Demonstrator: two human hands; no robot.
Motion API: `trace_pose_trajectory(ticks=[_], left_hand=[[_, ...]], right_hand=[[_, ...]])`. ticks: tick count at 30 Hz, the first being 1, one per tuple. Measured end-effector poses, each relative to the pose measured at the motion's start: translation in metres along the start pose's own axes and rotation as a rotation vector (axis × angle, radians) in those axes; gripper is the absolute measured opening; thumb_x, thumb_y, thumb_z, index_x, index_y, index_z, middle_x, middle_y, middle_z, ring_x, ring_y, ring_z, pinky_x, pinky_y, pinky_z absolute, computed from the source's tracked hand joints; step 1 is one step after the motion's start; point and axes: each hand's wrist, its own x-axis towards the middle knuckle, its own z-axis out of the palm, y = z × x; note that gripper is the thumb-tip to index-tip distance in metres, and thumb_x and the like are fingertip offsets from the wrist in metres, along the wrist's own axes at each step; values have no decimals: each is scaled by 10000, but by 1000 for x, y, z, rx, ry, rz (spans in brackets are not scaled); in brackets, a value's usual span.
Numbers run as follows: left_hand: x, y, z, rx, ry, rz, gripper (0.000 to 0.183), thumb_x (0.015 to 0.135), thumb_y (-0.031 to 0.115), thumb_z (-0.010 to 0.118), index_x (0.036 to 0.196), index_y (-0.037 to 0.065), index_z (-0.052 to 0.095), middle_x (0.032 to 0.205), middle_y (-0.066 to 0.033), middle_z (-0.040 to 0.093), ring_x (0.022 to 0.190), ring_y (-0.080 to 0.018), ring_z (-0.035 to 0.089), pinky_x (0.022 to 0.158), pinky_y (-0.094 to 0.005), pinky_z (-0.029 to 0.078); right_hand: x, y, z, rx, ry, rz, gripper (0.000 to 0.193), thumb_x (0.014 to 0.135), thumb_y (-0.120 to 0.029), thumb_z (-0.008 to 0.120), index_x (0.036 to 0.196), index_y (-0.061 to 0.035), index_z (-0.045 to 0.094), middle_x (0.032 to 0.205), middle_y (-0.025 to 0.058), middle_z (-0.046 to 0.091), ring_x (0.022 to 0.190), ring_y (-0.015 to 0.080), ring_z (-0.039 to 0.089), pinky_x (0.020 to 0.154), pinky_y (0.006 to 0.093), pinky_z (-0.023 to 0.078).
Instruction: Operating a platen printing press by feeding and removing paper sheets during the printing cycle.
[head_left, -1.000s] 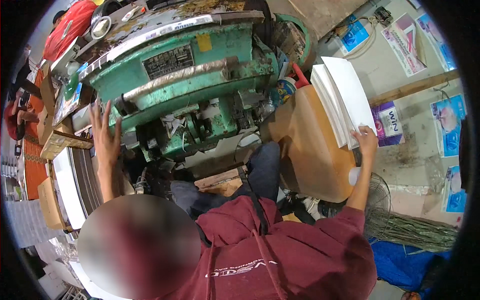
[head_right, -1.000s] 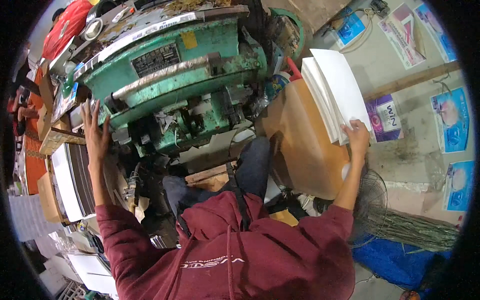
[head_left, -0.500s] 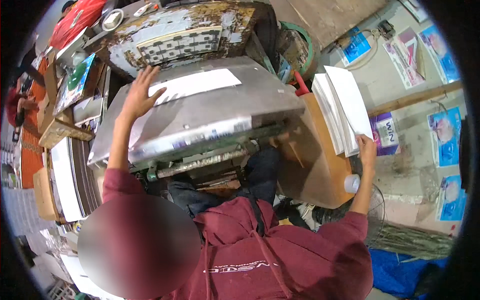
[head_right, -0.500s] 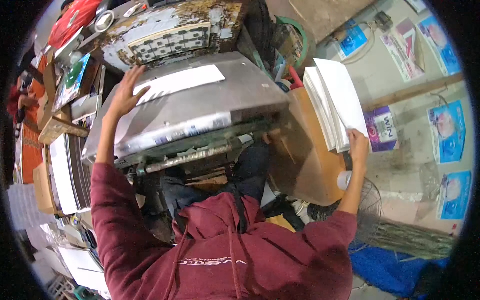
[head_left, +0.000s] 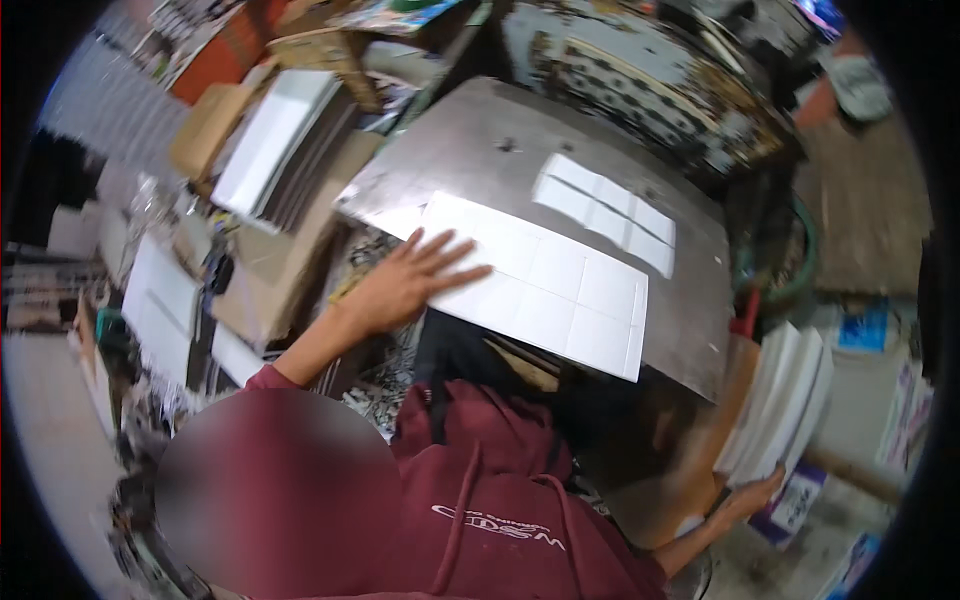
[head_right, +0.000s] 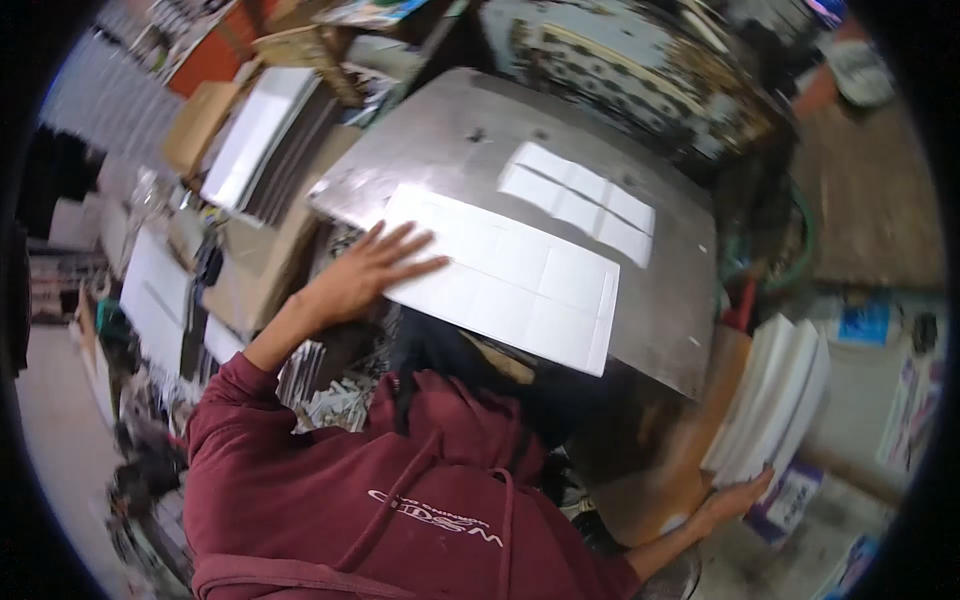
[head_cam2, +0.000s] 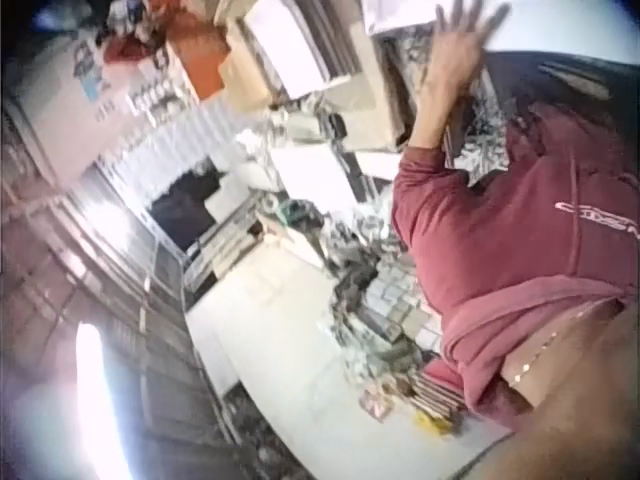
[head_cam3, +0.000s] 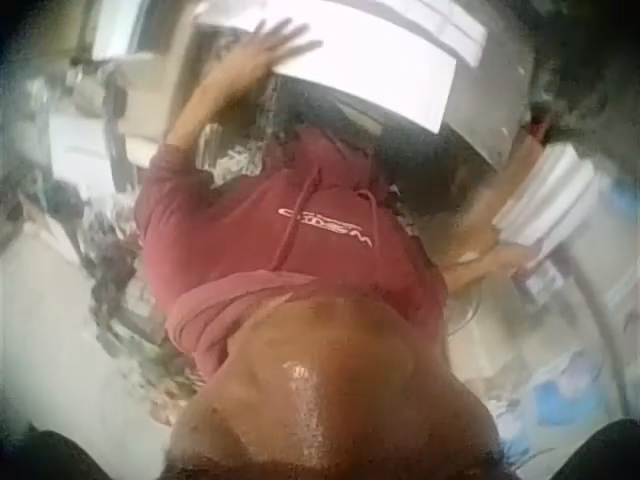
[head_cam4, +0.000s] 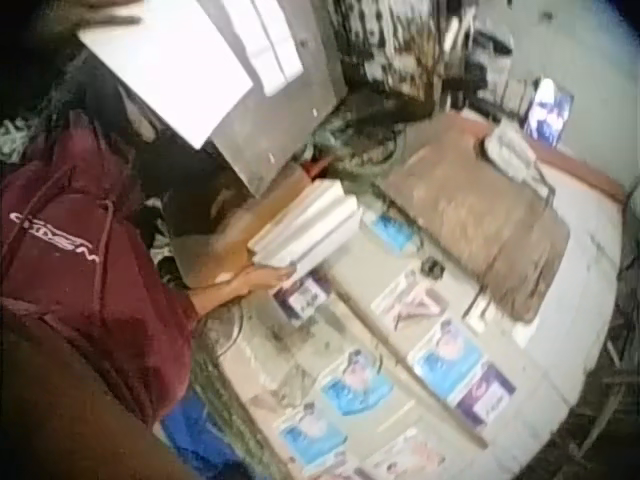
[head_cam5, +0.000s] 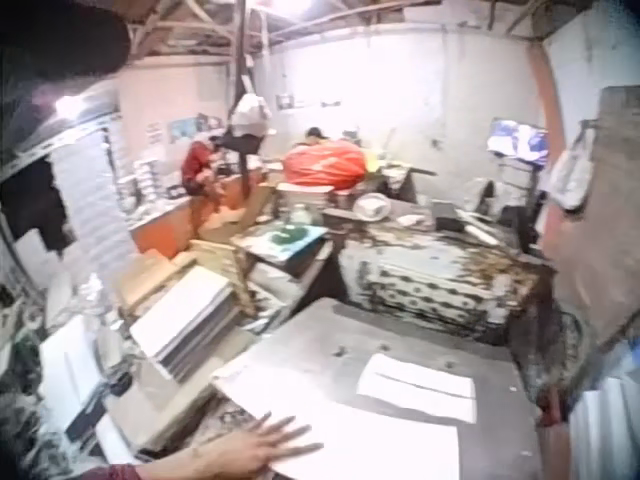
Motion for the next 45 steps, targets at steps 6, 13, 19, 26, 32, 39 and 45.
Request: trace_pose_trajectory(ticks=[6, 13, 19, 26, 32, 39, 45], left_hand=[[-111, -85, -48, 331, 722, -834, 788, 834, -109, 426, 1511, 291, 475, 1427, -175, 577, 1335, -410, 521, 1090, -472, 466], [-143, -292, 54, 468, 258, -1443, 661, 948, 228, 567, 1569, 322, 358, 1573, -261, 360, 1401, -547, 353, 1062, -660, 396], [-177, -390, 149, 83, 671, -1154, 843, 880, 567, 703, 1564, 189, 385, 1572, -341, 306, 1448, -507, 311, 1129, -617, 338], [-149, -387, 111, 2, 231, -1364, 875, 934, 663, 554, 1616, 195, 268, 1637, -279, 224, 1512, -463, 223, 1156, -726, 134], [19, -193, -5, -54, 788, -327, 819, 901, 278, 755, 1569, 72, 328, 1581, -238, 368, 1476, -412, 332, 1193, -475, 323], [141, 70, -111, -80, 673, 484, 1096, 653, 440, 886, 1587, 243, 349, 1666, -95, 267, 1530, -347, 251, 1246, -525, 237], [122, 71, -128, -358, 124, 181, 523, 835, 371, 787, 1272, 118, 649, 1010, -166, 729, 888, -372, 697, 783, -422, 549]], right_hand=[[-7, 6, 42, -497, -59, -10, 474, 1026, -50, 362, 1493, 22, 395, 1503, 335, 411, 1267, 431, 559, 1031, 486, 493], [7, 11, 33, -196, -155, 4, 401, 1018, -87, 429, 1392, 3, 543, 1285, 326, 607, 1105, 429, 646, 908, 468, 533], [13, 11, -4, -162, -215, -134, 313, 1010, -62, 510, 1285, 17, 635, 1080, 275, 703, 960, 426, 691, 812, 470, 520], [29, 32, -22, -182, -314, -203, 259, 1030, -73, 501, 1233, 41, 615, 1138, 298, 665, 965, 478, 641, 800, 495, 506], [53, -67, -85, -386, 278, -303, 428, 936, 8, 495, 1360, -38, 524, 1317, 204, 574, 1190, 372, 590, 955, 440, 502], [33, -271, -177, 293, -379, -784, 292, 920, 95, 559, 1191, 10, 624, 1126, 165, 662, 1045, 286, 659, 917, 340, 506], [42, -313, -164, 861, -571, -432, 199, 970, 12, 591, 1149, -19, 673, 1069, 63, 728, 935, 139, 695, 786, 283, 552]])
